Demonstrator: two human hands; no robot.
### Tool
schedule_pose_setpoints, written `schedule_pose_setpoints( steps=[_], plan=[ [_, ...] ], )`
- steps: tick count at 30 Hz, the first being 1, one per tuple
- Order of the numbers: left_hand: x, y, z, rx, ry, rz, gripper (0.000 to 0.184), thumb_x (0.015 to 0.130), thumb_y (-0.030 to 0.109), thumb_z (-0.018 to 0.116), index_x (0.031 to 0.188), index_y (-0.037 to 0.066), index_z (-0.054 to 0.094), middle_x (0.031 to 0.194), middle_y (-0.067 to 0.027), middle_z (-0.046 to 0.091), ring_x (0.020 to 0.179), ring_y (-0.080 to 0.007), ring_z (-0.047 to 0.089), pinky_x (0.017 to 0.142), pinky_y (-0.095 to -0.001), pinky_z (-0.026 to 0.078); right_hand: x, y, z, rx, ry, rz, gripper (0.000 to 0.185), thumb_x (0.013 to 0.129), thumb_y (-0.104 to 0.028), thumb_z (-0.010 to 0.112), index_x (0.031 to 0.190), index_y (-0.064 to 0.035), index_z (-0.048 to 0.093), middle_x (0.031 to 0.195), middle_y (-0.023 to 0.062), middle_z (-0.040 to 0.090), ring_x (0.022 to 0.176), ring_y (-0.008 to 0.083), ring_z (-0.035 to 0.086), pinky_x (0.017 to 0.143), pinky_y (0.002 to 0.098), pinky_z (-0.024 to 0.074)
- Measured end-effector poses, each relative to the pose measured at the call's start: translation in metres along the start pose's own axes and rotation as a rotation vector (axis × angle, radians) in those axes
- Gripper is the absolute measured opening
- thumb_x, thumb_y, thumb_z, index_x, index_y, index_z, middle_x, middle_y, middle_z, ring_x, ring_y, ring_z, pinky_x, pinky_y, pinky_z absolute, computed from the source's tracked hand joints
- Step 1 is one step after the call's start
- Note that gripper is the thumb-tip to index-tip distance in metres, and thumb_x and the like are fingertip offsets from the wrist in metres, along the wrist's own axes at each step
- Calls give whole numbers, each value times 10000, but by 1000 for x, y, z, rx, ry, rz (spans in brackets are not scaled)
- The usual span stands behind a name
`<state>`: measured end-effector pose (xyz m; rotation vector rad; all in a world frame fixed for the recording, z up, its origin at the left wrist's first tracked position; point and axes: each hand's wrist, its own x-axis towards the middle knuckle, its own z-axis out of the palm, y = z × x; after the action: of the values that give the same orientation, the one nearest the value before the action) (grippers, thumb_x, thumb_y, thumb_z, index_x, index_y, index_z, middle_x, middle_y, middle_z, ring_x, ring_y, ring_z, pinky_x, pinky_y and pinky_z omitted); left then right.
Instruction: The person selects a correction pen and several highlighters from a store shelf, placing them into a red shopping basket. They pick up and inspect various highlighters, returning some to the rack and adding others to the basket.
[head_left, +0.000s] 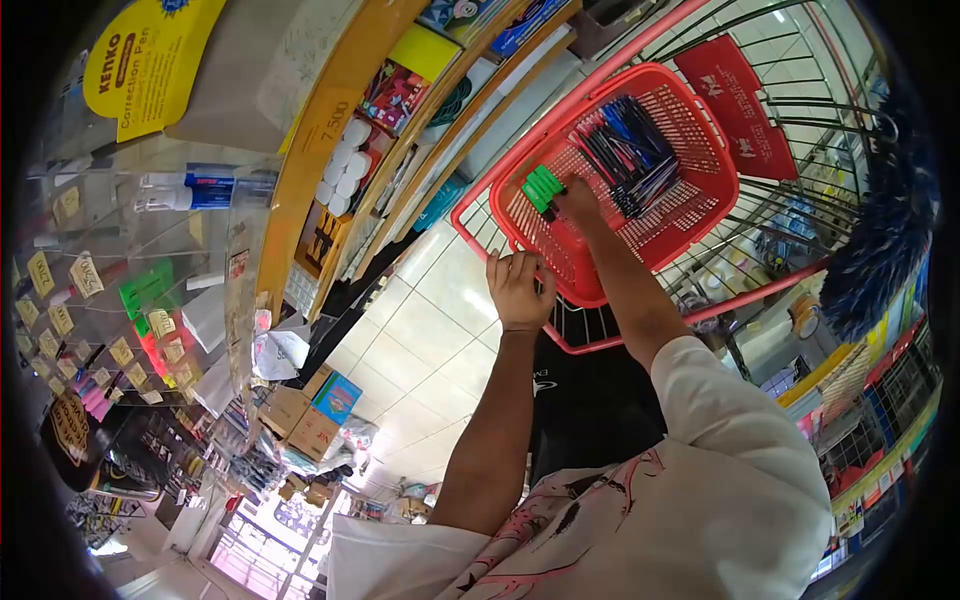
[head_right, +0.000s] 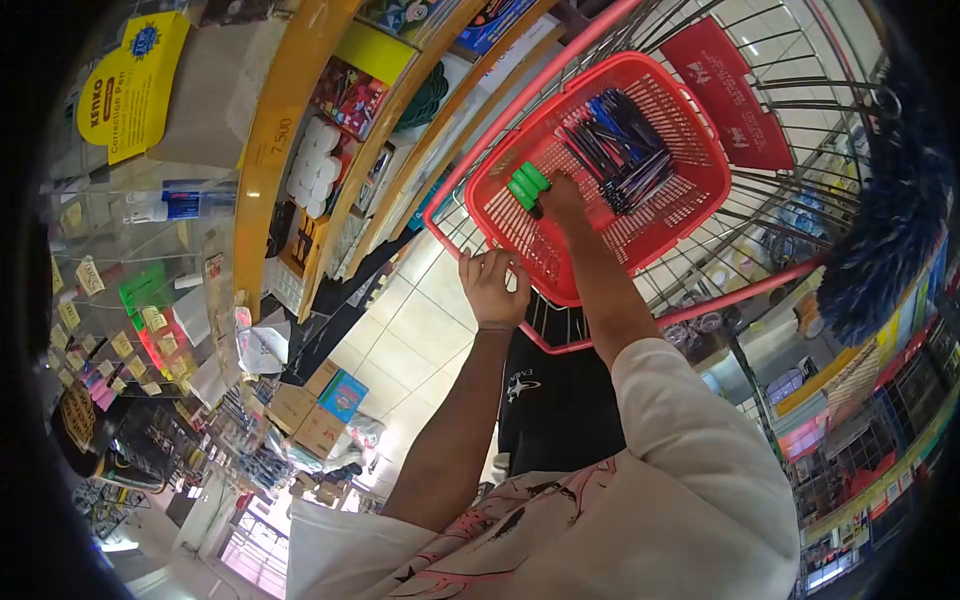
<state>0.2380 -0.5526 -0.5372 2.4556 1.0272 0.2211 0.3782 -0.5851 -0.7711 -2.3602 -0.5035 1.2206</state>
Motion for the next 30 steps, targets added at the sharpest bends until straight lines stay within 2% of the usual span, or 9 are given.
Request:
schedule_pose_setpoints(
  steps=[3,7,13,15,17,24,27,29,30],
  plan=[
    [0,-1,0,-17,15,-11,65,761,112,607,823,117,623,844,-8,618,882,-225,536,1031,-460,330,-7,-10,5,-61,160,27,392,751,-232,716,1078,-52,596,980,211,651,980,383,637,866,463,509],
    [0,-1,0,-40,30,-7,65,761,107,607,824,109,623,844,-15,621,881,-230,537,1032,-462,330,-2,2,12,-32,220,25,371,716,-182,750,1007,-26,584,858,193,654,899,373,661,801,446,532],
    [-1,-1,-3,-60,44,49,66,764,107,605,827,108,624,834,-21,624,877,-239,543,1039,-466,323,-26,6,-21,259,62,64,312,694,-156,768,895,3,590,737,160,675,666,291,682,642,393,541],
    [-2,-1,-4,-89,70,73,47,770,109,599,813,105,616,826,-28,622,875,-245,545,1050,-465,318,-31,16,-26,555,-113,108,304,682,-175,797,868,-8,623,741,138,684,621,238,665,592,351,528],
    [-3,1,-4,-61,52,54,20,775,114,596,787,102,606,817,-36,616,873,-252,546,1057,-466,317,-34,27,-29,595,-90,-35,287,685,-188,803,874,-18,669,745,118,694,607,202,655,572,334,519],
    [-6,4,-9,-35,149,207,93,725,160,633,783,88,616,771,-60,581,866,-274,544,1072,-470,319,-199,-76,-198,907,-208,-22,249,808,-200,752,985,-82,623,776,-13,624,648,79,577,564,225,428],
    [-9,2,-16,-174,75,212,143,745,193,675,856,104,661,826,-29,646,912,-249,580,1095,-500,264,-253,-85,-247,976,-206,-57,241,852,-227,711,1021,-85,613,789,-8,616,668,77,583,594,222,455],
    [-11,-4,-30,-438,-198,109,146,770,181,688,901,117,678,902,-1,683,930,-209,619,1111,-502,214,-290,-90,-274,1037,-209,-68,242,875,-233,684,1050,-79,619,803,-4,611,686,75,583,619,227,474],
    [-8,-28,-17,-660,-376,-3,161,838,158,657,977,82,688,963,-9,695,941,-170,639,1083,-445,296,-309,-92,-285,1076,-195,-104,206,888,-234,667,1016,-82,612,785,-12,601,678,67,576,614,221,469]
  ],
)
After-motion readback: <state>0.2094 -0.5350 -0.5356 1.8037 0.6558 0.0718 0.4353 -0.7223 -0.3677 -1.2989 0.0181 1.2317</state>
